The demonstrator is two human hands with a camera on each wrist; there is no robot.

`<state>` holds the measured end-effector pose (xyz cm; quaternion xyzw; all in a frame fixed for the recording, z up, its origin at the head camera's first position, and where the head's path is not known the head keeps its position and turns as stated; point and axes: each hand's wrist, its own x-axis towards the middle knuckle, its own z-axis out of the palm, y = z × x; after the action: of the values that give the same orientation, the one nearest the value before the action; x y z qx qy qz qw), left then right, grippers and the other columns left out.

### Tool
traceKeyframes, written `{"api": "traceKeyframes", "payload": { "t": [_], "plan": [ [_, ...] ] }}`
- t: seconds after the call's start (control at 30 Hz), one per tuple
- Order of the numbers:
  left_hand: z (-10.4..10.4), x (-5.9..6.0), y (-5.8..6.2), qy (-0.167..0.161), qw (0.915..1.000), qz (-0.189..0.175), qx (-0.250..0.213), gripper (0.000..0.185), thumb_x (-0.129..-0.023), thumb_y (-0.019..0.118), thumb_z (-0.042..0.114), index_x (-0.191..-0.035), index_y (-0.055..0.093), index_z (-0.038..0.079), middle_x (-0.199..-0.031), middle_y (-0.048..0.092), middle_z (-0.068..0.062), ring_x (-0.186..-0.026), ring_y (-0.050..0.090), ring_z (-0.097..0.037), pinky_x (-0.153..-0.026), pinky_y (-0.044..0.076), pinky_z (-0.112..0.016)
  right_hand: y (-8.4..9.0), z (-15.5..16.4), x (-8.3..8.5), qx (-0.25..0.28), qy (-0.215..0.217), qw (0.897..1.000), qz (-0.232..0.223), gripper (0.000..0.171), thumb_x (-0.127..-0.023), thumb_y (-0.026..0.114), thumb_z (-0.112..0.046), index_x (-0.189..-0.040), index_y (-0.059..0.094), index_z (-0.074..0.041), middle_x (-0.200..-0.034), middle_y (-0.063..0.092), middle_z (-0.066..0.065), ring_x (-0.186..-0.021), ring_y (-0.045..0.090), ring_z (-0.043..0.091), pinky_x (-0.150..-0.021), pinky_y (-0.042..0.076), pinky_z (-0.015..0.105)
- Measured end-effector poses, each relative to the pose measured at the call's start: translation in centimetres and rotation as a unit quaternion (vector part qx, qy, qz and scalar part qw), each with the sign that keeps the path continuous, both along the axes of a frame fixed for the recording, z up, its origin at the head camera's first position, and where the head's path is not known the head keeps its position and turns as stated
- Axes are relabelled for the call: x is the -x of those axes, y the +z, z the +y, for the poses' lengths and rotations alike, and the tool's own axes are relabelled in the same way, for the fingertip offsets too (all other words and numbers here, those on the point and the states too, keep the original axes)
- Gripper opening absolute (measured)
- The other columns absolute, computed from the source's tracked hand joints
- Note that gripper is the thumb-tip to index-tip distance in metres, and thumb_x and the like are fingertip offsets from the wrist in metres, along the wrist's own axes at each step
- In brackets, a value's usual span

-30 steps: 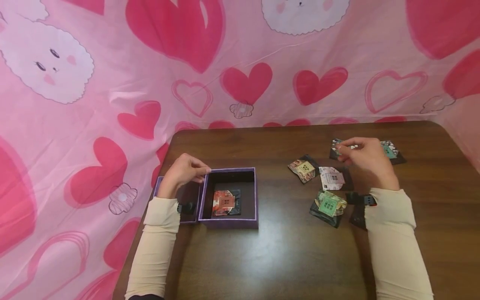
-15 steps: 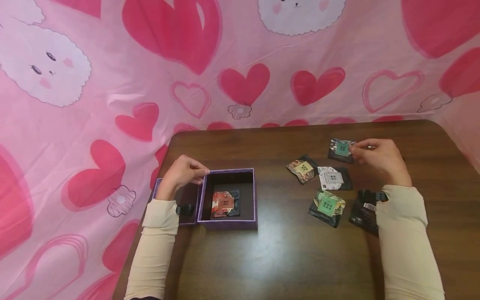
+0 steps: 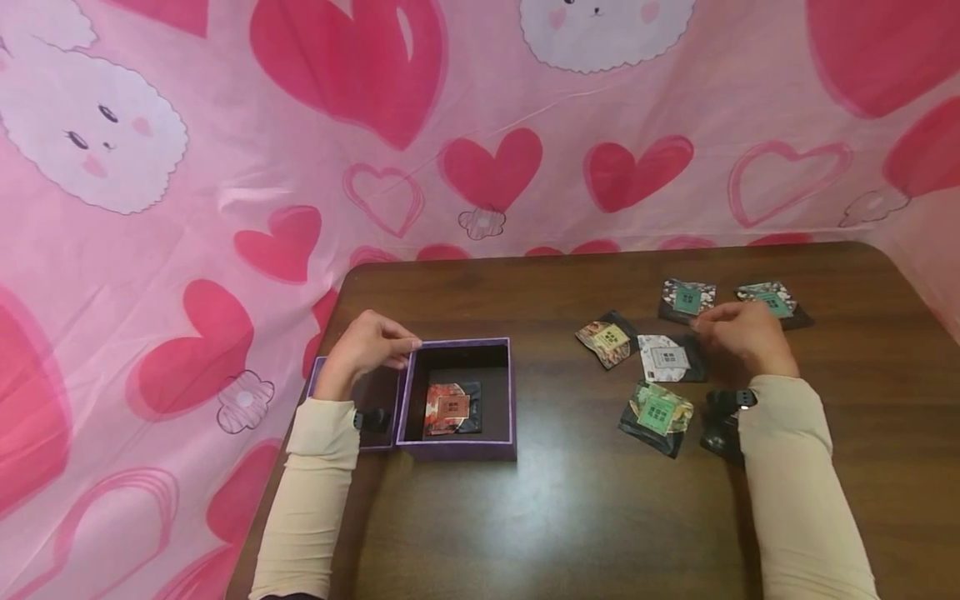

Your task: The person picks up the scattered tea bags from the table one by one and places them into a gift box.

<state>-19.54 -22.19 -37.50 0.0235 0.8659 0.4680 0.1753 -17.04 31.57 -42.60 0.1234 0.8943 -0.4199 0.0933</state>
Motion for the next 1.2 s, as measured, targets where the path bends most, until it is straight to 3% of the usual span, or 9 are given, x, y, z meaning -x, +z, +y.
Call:
{"api": "traceKeyframes", "payload": {
  "t": [0.23, 0.87, 1.03, 1.13, 1.2],
  "plan": [
    [0.1, 0.1, -0.2, -0.002, 1.0000, 0.001, 0.005, 0.017, -0.090, 0.076, 0.005, -0.099, 0.075, -0.010, -0.078, 0.071, -0.014, -0.062, 0.068, -0.017, -0.073, 0.062, -0.048, -1.1, 0.3, 0.1, -0.042, 0.001, 0.999, -0.024, 0.046, -0.094, 0.071, -0.034, -0.119, 0.067, 0.005, -0.107, 0.064, 0.025, -0.097, 0.055, 0.039, -0.072, 0.048, 0.048],
    [0.3, 0.1, 0.1, -0.006, 1.0000, 0.004, 0.006, 0.015, -0.089, 0.077, 0.004, -0.097, 0.076, -0.009, -0.078, 0.071, -0.014, -0.062, 0.068, -0.018, -0.072, 0.062, -0.047, -2.0, 0.1, 0.6, -0.049, -0.017, 0.998, -0.042, 0.027, -0.093, 0.068, -0.020, -0.104, 0.073, 0.005, -0.130, 0.050, 0.036, -0.110, 0.045, 0.051, -0.085, 0.046, 0.065],
    [0.3, 0.1, 0.1, -0.009, 0.9999, 0.005, 0.005, 0.016, -0.090, 0.076, 0.004, -0.098, 0.076, -0.009, -0.078, 0.072, -0.014, -0.062, 0.068, -0.017, -0.071, 0.062, -0.047, -1.5, 0.3, 0.5, -0.049, -0.013, 0.998, -0.036, 0.026, -0.094, 0.065, -0.018, -0.102, 0.072, 0.006, -0.112, 0.061, 0.031, -0.103, 0.051, 0.047, -0.081, 0.048, 0.062],
    [0.2, 0.0, 0.1, -0.005, 1.0000, 0.002, 0.007, 0.016, -0.090, 0.076, 0.004, -0.099, 0.076, -0.009, -0.078, 0.071, -0.013, -0.062, 0.068, -0.017, -0.072, 0.062, -0.048, -1.1, 0.3, 0.5, -0.054, -0.007, 0.998, -0.026, 0.024, -0.093, 0.066, -0.016, -0.100, 0.072, 0.006, -0.093, 0.067, 0.022, -0.095, 0.055, 0.042, -0.075, 0.049, 0.055],
    [0.1, 0.0, 0.1, -0.004, 1.0000, 0.001, 0.006, 0.016, -0.090, 0.076, 0.004, -0.099, 0.076, -0.009, -0.078, 0.071, -0.014, -0.062, 0.068, -0.017, -0.073, 0.062, -0.048, -0.8, 0.3, 0.6, -0.052, -0.003, 0.998, -0.022, 0.024, -0.093, 0.067, -0.014, -0.103, 0.071, 0.007, -0.089, 0.069, 0.018, -0.091, 0.059, 0.038, -0.073, 0.050, 0.051]
  ]
}}
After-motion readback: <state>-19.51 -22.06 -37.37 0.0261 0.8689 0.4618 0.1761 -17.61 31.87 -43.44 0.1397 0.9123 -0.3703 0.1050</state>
